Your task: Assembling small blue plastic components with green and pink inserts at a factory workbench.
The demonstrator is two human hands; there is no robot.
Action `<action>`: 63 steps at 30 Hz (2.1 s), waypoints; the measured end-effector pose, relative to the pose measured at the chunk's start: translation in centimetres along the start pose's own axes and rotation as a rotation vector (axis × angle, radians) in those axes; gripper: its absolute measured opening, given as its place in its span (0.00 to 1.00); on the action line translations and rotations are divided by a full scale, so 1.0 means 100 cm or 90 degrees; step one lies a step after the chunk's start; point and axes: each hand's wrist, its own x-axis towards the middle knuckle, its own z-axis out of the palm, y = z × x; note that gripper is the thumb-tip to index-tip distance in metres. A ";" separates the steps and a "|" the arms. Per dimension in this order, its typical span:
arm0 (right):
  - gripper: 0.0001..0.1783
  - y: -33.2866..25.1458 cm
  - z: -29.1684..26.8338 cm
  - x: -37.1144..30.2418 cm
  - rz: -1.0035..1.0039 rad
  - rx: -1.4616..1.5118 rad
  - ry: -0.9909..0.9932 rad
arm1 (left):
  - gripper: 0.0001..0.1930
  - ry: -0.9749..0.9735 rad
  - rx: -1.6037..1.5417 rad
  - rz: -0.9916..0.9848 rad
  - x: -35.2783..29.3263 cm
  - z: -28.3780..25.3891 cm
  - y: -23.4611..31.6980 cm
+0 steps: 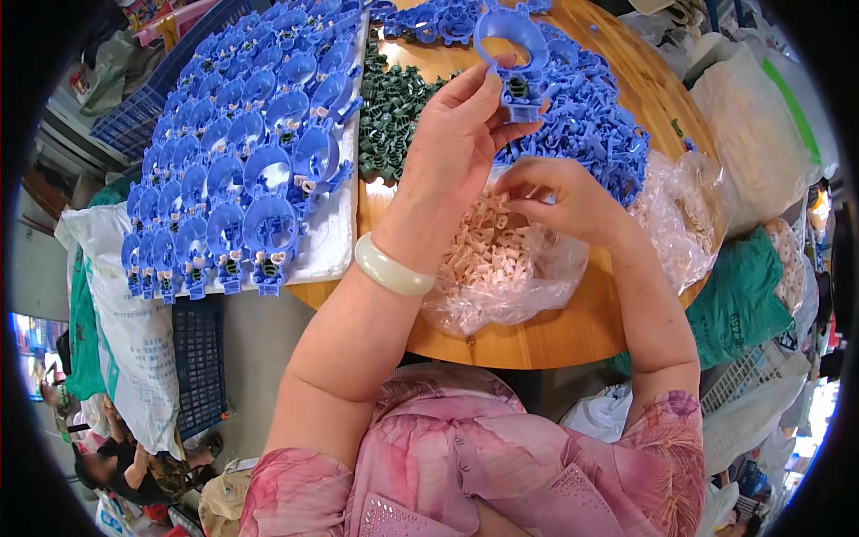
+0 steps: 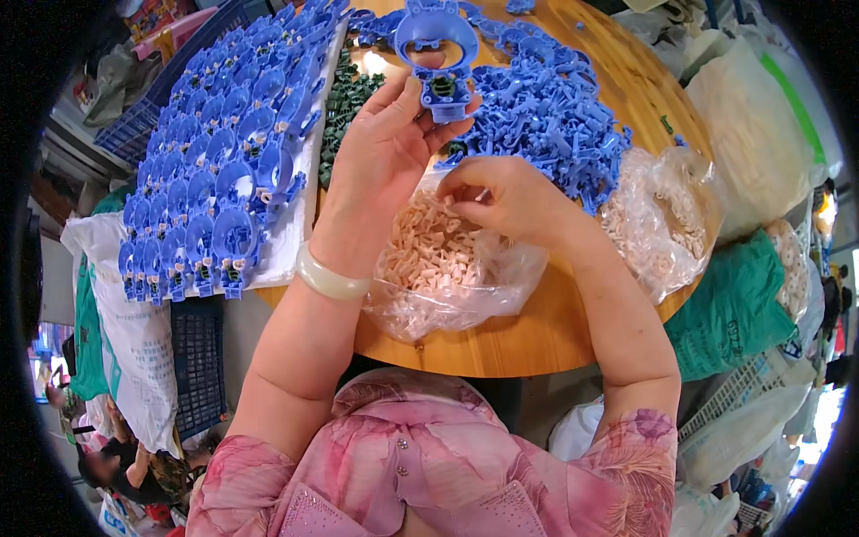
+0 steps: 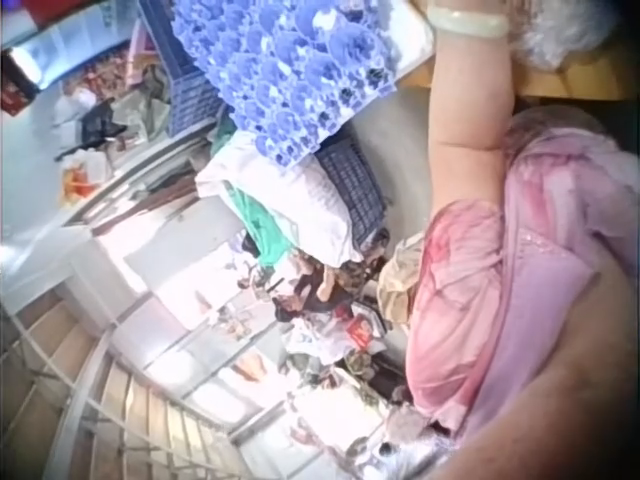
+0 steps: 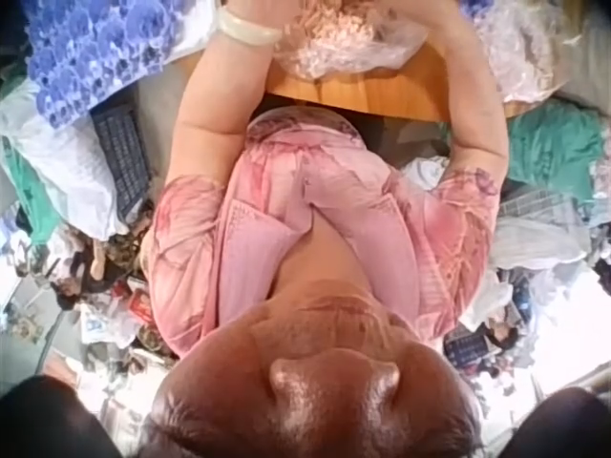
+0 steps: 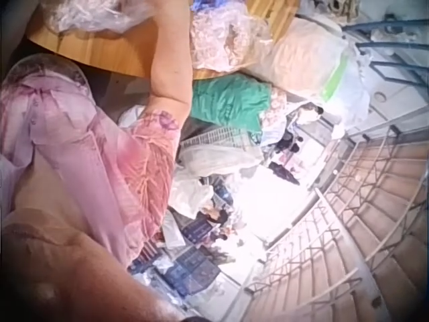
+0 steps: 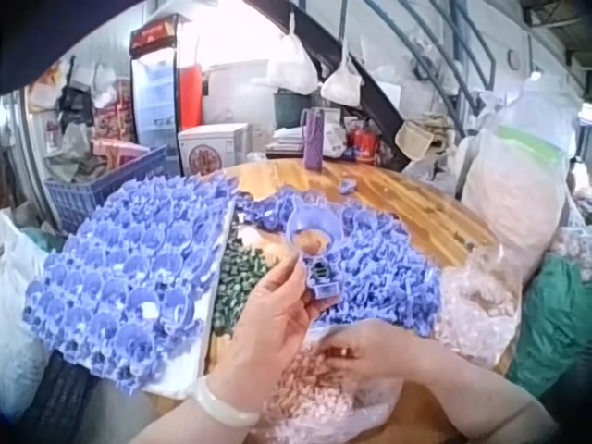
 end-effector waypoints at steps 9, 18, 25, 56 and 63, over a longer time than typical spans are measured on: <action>0.09 -0.026 -0.028 -0.011 0.055 0.262 0.040 | 0.17 0.036 -0.003 -0.005 -0.001 0.001 -0.001; 0.09 -0.034 -0.035 -0.019 -0.146 0.023 0.367 | 0.15 0.006 -0.066 -0.105 -0.008 0.017 -0.018; 0.09 -0.042 -0.029 -0.020 -0.230 -0.151 0.431 | 0.17 -0.015 -0.075 -0.114 -0.009 0.021 -0.026; 0.04 -0.049 -0.013 -0.021 -0.181 -0.107 0.500 | 0.20 -0.030 0.109 0.059 -0.015 0.020 -0.030; 0.07 -0.048 -0.017 -0.021 -0.209 -0.101 0.483 | 0.19 -0.056 0.055 0.025 -0.014 0.020 -0.028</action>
